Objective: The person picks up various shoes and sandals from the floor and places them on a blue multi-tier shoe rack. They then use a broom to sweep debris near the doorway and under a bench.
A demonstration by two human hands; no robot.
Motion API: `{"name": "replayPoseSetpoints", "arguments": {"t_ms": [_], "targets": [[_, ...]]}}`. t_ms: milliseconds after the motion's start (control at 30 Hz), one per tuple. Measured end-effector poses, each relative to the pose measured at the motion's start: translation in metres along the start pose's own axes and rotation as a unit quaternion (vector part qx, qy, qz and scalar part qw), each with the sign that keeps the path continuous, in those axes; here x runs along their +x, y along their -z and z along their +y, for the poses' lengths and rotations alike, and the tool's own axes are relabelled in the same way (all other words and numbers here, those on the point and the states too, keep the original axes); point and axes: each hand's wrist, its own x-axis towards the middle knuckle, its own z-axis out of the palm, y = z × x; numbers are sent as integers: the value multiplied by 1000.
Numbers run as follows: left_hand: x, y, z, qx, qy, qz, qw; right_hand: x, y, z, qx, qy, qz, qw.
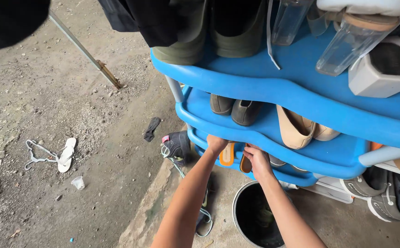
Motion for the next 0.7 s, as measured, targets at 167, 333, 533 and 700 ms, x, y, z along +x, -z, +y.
{"name": "replayPoseSetpoints", "arguments": {"t_ms": [167,333,533,700], "targets": [[38,-82,-10,-120,-205,146,960,47,11,9,-83,33,23,996],[43,-77,-10,-214,-192,67,955,39,-4,1,-187,95,11,978],[-25,45,-44,-115,-83,164,976,-37,-52,39,-449,451,111,763],[-74,107,-100,-6,63,365,929,-25,-94,105,-535,358,-169,746]]}}
